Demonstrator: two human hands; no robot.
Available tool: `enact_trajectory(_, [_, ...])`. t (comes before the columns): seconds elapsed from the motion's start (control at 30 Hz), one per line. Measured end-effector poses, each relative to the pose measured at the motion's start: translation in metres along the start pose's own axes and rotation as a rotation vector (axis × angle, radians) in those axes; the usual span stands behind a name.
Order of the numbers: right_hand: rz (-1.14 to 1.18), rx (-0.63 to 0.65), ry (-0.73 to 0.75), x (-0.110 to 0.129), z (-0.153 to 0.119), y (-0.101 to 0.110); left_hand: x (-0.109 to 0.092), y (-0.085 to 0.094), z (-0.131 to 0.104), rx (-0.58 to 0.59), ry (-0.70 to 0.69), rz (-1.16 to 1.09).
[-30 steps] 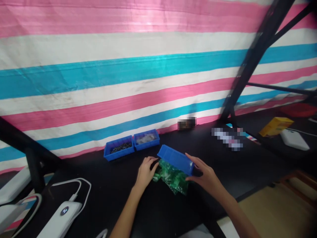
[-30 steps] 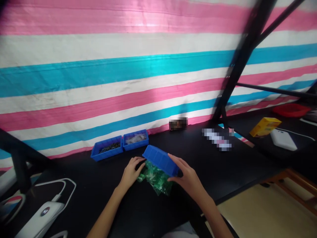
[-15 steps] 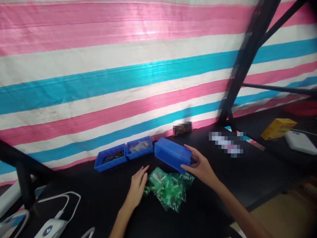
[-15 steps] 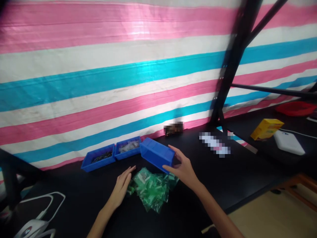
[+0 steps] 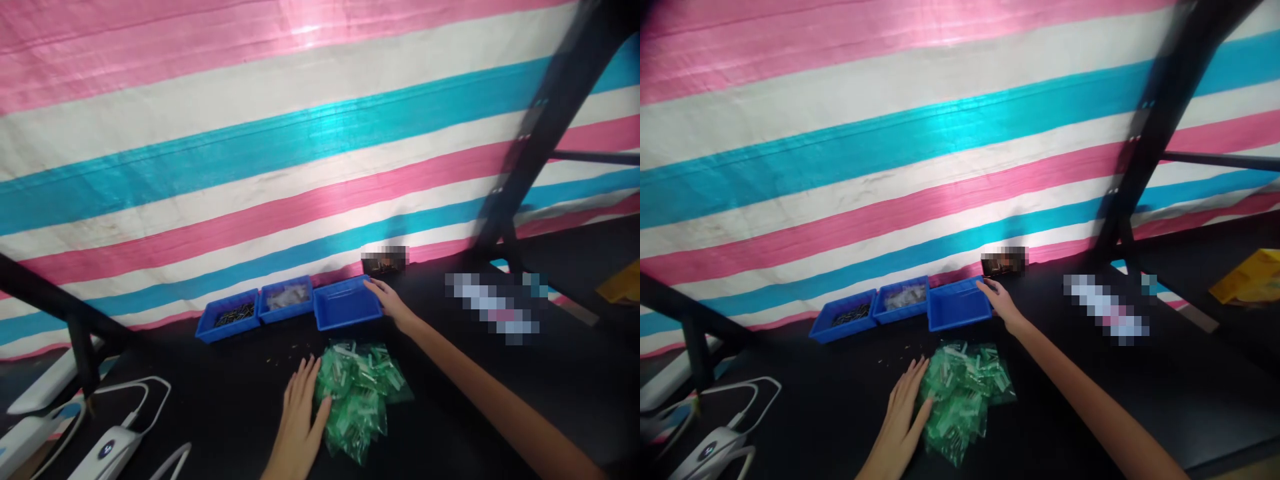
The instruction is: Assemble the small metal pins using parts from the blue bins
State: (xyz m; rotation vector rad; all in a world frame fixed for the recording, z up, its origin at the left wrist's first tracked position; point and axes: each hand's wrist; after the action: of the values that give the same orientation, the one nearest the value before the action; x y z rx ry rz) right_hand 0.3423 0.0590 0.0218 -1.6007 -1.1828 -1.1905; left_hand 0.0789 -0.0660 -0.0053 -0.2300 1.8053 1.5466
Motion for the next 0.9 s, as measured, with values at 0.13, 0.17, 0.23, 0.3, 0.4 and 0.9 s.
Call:
enact_trajectory(0.13, [0.035,0.059,-0.005,-0.004,0.007,-0.003,-0.021,-0.001,-0.001,-0.029,0.07,-0.097])
enact_trajectory(0.17, [0.042,0.078,0.009,-0.005,0.009,-0.002,-0.025,0.0,-0.001,-0.03,0.082,-0.124])
enact_trajectory(0.23, [0.041,0.107,0.031,-0.01,0.013,0.0,-0.03,0.002,0.001,-0.034,0.097,-0.163])
enact_trajectory(0.3, [0.041,0.12,0.037,-0.015,0.018,0.003,-0.03,0.004,0.003,-0.056,0.106,-0.181])
enact_trajectory(0.4, [0.041,0.084,0.061,-0.021,0.029,0.005,-0.027,0.003,0.005,-0.113,0.123,-0.167])
enact_trajectory(0.9, [-0.202,-0.173,0.361,-0.039,0.071,0.0,-0.03,-0.01,-0.051,-0.312,-0.105,0.179])
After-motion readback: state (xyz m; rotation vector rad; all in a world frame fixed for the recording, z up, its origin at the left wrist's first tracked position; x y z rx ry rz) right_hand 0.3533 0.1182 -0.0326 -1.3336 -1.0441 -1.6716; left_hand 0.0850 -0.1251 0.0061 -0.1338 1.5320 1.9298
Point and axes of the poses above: each hand's wrist, its own z-axis towards the middle knuckle, its own y-axis out of the back of the hand, x = y × z, and after that the axes turned 1 degree about x, right-handed
